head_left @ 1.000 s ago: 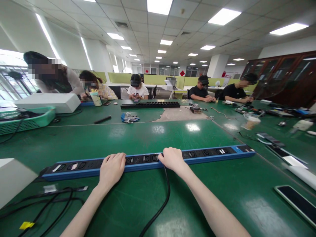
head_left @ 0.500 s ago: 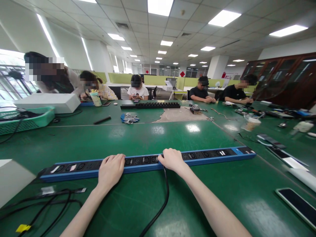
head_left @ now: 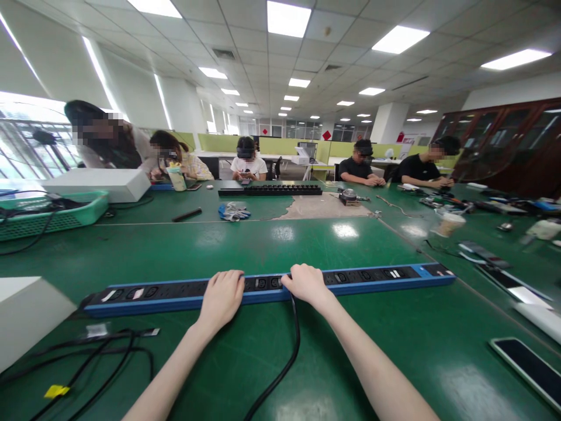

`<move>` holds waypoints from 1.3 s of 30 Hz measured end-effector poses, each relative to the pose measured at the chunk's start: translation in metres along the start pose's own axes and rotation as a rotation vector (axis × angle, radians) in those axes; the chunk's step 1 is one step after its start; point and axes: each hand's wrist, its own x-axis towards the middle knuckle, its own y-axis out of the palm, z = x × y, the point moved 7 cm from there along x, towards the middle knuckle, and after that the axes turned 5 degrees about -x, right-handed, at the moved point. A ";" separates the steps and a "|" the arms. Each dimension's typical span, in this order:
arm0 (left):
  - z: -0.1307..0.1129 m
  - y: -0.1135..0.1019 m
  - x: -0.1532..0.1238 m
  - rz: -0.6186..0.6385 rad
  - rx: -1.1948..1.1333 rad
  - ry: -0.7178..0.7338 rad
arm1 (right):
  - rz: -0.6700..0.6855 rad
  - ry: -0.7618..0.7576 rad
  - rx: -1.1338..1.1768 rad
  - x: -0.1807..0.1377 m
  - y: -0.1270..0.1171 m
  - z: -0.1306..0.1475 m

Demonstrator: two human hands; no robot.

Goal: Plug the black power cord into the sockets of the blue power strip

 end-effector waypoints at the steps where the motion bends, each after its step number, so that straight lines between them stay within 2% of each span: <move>1: -0.017 0.003 0.003 0.009 -0.029 0.026 | -0.004 0.002 0.004 0.000 0.000 -0.001; 5: -0.072 0.015 0.018 0.026 -0.071 0.046 | -0.021 0.000 0.013 -0.002 0.002 -0.003; 9: -0.090 0.022 0.025 -0.004 -0.006 0.002 | -0.042 -0.020 0.003 -0.004 0.002 -0.003; 12: -0.092 0.021 0.025 -0.049 -0.005 0.009 | -0.059 -0.029 -0.015 -0.003 0.001 -0.002; 18: -0.090 0.021 0.025 -0.064 -0.018 -0.001 | -0.008 -0.021 -0.006 0.004 0.000 -0.002; 25: -0.089 0.021 0.026 -0.056 -0.003 -0.016 | -0.113 -0.029 -0.045 -0.001 -0.001 0.005; 36: -0.092 0.018 0.025 -0.073 0.002 0.006 | -0.145 -0.017 -0.049 -0.002 -0.003 0.005; 39: -0.092 0.017 0.025 -0.073 -0.001 0.006 | -0.115 -0.016 -0.041 -0.001 -0.004 0.005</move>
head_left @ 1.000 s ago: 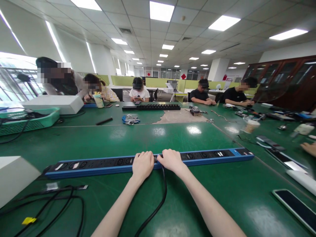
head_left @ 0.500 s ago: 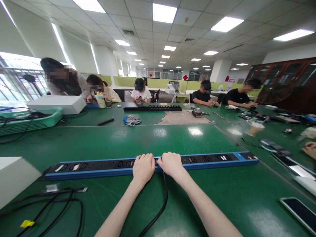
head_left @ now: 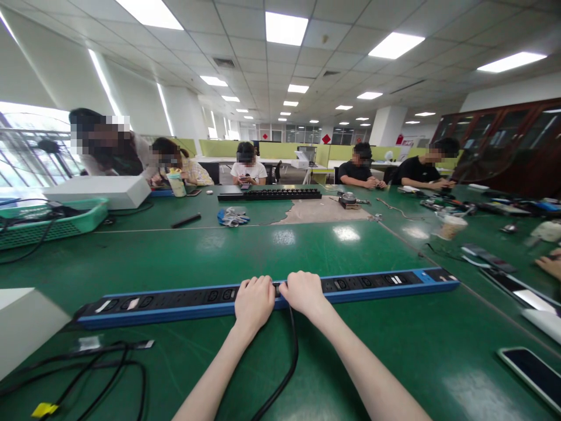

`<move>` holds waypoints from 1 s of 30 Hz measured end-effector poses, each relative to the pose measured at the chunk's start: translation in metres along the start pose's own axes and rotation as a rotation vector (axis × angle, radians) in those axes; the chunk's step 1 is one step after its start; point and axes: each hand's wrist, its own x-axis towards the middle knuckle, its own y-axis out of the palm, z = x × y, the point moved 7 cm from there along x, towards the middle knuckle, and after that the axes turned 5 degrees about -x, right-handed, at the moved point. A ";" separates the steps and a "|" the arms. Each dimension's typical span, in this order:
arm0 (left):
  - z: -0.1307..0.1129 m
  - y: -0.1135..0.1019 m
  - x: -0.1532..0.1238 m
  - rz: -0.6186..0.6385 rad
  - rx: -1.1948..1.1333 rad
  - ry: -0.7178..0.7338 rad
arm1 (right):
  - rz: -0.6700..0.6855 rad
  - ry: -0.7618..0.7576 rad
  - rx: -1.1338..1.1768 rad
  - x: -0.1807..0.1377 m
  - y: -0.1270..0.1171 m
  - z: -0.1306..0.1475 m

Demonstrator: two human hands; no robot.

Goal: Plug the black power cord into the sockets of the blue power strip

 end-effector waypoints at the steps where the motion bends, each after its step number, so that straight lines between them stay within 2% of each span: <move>1: 0.000 0.000 0.000 0.001 0.000 -0.002 | 0.015 0.001 0.009 0.001 0.000 -0.001; 9: 0.000 0.001 0.001 0.008 -0.003 -0.005 | 0.002 -0.007 0.017 -0.005 -0.004 -0.003; 11: 0.000 0.001 0.001 0.012 -0.005 0.002 | -0.017 -0.024 0.028 -0.009 -0.016 -0.002; 14: -0.001 0.001 0.001 0.012 0.006 0.010 | -0.093 -0.014 0.076 -0.014 -0.053 -0.013; 17: -0.003 0.000 0.002 0.017 0.010 0.008 | -0.142 0.040 0.128 -0.018 -0.091 -0.045; 20: -0.003 0.001 0.002 0.025 0.002 0.005 | -0.130 0.113 0.177 -0.020 -0.108 -0.097; 23: -0.002 0.002 0.001 0.029 -0.004 0.001 | -0.079 0.175 0.277 -0.023 -0.102 -0.153; 26: -0.002 0.003 0.001 0.028 -0.010 0.005 | -0.025 0.216 0.449 -0.029 -0.090 -0.194; 28: -0.002 0.004 0.001 0.029 -0.010 0.007 | -0.009 0.247 0.511 -0.034 -0.086 -0.211; 30: -0.002 0.004 0.001 0.029 -0.009 0.012 | 0.025 0.251 0.514 -0.037 -0.082 -0.216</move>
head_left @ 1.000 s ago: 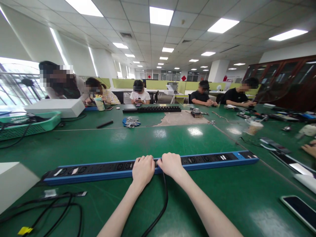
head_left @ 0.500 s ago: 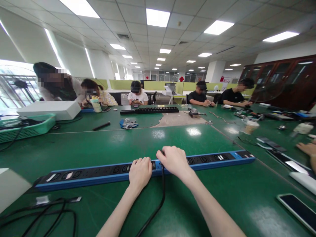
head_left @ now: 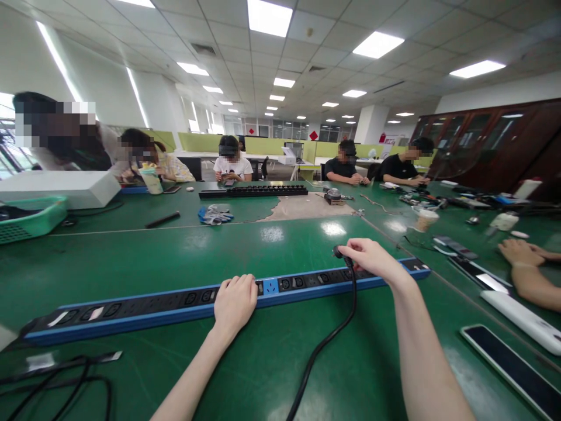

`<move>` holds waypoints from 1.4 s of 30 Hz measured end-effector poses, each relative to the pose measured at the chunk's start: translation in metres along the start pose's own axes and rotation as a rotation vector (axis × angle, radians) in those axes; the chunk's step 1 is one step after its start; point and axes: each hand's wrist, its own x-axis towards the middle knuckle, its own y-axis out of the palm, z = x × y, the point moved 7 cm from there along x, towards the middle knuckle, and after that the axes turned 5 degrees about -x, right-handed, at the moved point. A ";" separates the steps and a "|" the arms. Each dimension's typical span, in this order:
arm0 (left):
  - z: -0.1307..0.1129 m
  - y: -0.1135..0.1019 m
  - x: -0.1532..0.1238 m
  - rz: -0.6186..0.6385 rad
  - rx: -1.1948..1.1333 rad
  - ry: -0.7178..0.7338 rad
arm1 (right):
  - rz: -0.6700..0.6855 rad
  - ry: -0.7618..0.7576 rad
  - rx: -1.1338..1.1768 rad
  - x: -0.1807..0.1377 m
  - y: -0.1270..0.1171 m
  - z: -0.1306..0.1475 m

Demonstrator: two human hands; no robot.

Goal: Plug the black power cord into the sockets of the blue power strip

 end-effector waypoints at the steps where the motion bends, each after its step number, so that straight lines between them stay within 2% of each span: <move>1: 0.000 0.000 0.000 -0.001 0.001 0.002 | 0.029 -0.008 -0.013 0.000 0.003 0.000; 7: -0.002 0.000 0.000 0.000 0.016 0.023 | 0.269 -0.077 -0.075 0.001 0.047 0.016; 10: -0.003 0.000 0.000 0.004 0.022 0.026 | 0.252 -0.080 -0.161 0.009 0.059 0.017; 13: -0.003 0.000 0.000 0.010 0.029 0.021 | 0.243 -0.145 -0.227 0.016 0.068 0.016; 19: -0.003 0.000 0.000 0.008 0.027 0.018 | 0.358 -0.145 -0.255 0.022 0.088 0.008; 22: -0.002 0.000 0.000 0.008 0.020 0.019 | 0.356 -0.151 -0.360 0.023 0.095 0.012; 28: -0.002 -0.001 -0.001 0.006 0.021 0.013 | 0.243 -0.147 -0.519 0.023 0.096 0.029; 39: -0.001 0.000 -0.001 0.006 0.014 0.014 | 0.304 -0.101 -0.568 0.022 0.105 0.029; 42: 0.000 0.000 -0.001 0.013 0.015 0.008 | 0.267 -0.098 -0.595 0.023 0.107 0.034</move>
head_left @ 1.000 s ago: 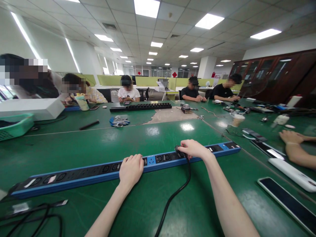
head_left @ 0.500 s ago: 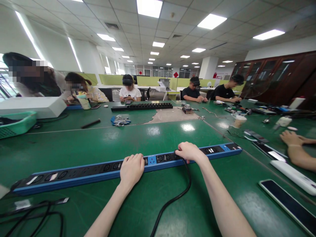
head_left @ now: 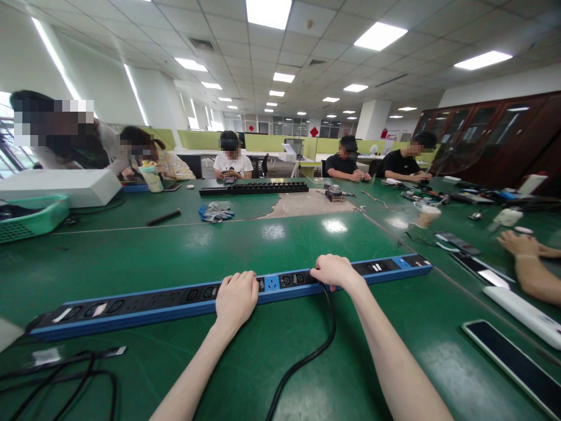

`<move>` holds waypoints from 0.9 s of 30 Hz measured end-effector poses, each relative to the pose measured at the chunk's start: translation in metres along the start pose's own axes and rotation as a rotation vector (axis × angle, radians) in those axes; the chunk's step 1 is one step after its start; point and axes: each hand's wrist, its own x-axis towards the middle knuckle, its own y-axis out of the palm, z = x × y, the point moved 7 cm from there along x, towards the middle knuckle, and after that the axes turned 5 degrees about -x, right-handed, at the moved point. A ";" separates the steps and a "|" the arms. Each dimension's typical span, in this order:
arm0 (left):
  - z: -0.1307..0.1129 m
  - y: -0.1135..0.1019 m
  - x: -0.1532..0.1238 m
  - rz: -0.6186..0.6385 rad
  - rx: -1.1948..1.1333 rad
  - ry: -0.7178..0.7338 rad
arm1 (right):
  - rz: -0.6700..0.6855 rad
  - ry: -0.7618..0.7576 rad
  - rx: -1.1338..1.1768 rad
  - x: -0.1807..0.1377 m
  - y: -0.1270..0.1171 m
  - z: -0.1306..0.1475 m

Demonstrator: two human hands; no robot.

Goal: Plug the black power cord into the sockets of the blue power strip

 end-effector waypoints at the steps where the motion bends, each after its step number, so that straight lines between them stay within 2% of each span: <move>1: 0.000 0.000 0.000 0.002 0.000 -0.002 | -0.025 0.007 -0.014 0.000 -0.002 0.002; 10: 0.001 0.000 0.001 0.015 -0.003 -0.007 | -0.164 0.019 -0.102 -0.010 -0.006 0.019; 12: 0.000 0.000 0.001 0.022 0.001 -0.008 | -0.151 0.006 -0.100 -0.010 -0.006 0.018; 18: -0.001 0.000 0.001 0.018 0.006 -0.006 | 0.040 -0.029 -0.010 -0.004 0.001 0.010; 24: 0.000 0.000 0.002 0.011 0.017 -0.009 | -0.092 -0.027 -0.074 -0.012 -0.004 0.015; 27: -0.001 0.000 0.002 0.009 0.017 -0.007 | -0.042 -0.030 -0.075 -0.008 -0.006 0.017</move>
